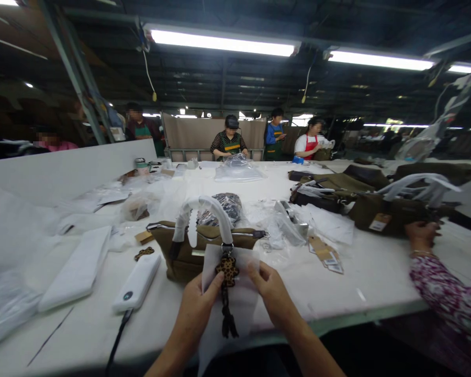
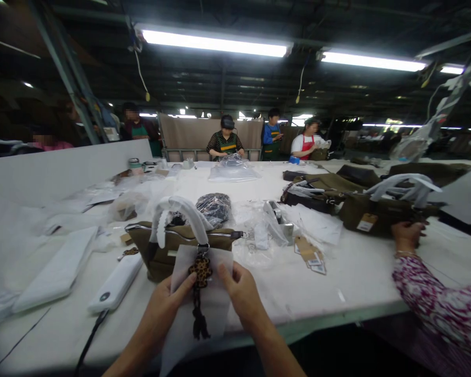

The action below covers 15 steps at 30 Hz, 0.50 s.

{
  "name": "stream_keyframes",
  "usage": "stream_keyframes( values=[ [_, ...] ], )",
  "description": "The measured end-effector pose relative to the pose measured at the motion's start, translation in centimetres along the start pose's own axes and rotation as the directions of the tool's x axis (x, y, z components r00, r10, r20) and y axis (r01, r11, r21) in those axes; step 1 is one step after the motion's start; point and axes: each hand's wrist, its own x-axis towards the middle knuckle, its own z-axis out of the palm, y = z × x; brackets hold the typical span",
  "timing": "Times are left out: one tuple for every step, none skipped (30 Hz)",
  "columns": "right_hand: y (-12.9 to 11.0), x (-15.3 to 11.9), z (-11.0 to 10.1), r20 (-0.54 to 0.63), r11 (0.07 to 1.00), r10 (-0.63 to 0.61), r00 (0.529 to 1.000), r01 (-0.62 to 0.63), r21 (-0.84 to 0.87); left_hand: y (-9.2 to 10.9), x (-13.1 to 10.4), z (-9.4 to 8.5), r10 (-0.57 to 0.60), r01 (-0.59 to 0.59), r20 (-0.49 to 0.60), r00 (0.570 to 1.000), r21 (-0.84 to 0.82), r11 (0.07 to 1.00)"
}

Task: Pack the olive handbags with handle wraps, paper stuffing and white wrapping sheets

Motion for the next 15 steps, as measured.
stream_keyframes(
  values=[
    [0.2,-0.2,-0.4,0.013,0.992,0.038,0.999,-0.039,0.120,0.1,-0.1,0.0,-0.015,0.015,-0.001,1.000,-0.018,1.000],
    [0.4,-0.3,-0.6,0.026,0.970,0.078,0.997,-0.082,0.230,0.2,-0.1,0.1,-0.021,0.021,-0.005,1.000,-0.034,0.999],
    [0.8,-0.5,-0.7,0.036,0.945,0.111,0.993,-0.117,0.307,0.2,-0.2,0.2,-0.015,0.015,-0.016,1.000,-0.047,0.999],
    [1.2,-0.5,-0.7,0.043,0.929,0.131,0.990,-0.138,0.343,0.1,-0.2,0.4,0.002,-0.004,-0.035,0.999,-0.055,0.998],
    [1.7,-0.6,-0.6,0.054,0.928,0.136,0.989,-0.146,0.342,-0.1,-0.2,0.5,0.027,-0.030,-0.059,0.998,-0.056,0.998],
    [2.1,-0.5,-0.4,0.063,0.938,0.127,0.990,-0.141,0.318,-0.2,-0.1,0.6,0.054,-0.059,-0.083,0.995,-0.049,0.997],
    [2.5,-0.5,-0.2,0.072,0.952,0.105,0.992,-0.121,0.279,-0.4,-0.1,0.7,0.082,-0.085,-0.099,0.992,-0.033,0.996],
    [2.8,-0.5,0.1,0.072,0.968,0.070,0.995,-0.085,0.235,-0.6,0.0,0.7,0.104,-0.106,-0.104,0.989,-0.010,0.994],
    [3.1,-0.4,0.3,0.061,0.981,0.025,0.998,-0.036,0.188,-0.7,0.0,0.7,0.118,-0.118,-0.096,0.988,0.014,0.993],
    [3.3,-0.3,0.5,0.046,0.990,-0.018,0.999,0.012,0.139,-0.8,0.0,0.7,0.126,-0.123,-0.083,0.989,0.035,0.992],
    [3.5,-0.3,0.8,0.030,0.995,-0.051,0.998,0.048,0.091,-0.9,0.0,0.6,0.129,-0.125,-0.071,0.989,0.055,0.991],
    [3.7,-0.2,1.0,0.019,0.997,-0.069,0.997,0.068,0.048,-1.0,-0.1,0.6,0.127,-0.123,-0.064,0.990,0.071,0.990],
    [3.9,-0.2,1.3,0.010,0.997,-0.074,0.997,0.074,0.012,-1.0,-0.1,0.6,0.122,-0.117,-0.060,0.991,0.079,0.990],
    [4.1,-0.2,1.6,0.001,0.997,-0.073,0.997,0.073,-0.018,-1.1,-0.3,0.7,0.115,-0.110,-0.061,0.991,0.083,0.990],
    [4.3,-0.2,1.9,-0.010,0.996,-0.073,0.997,0.073,-0.049,-1.2,-0.4,0.8,0.111,-0.106,-0.062,0.992,0.085,0.991]
  ],
)
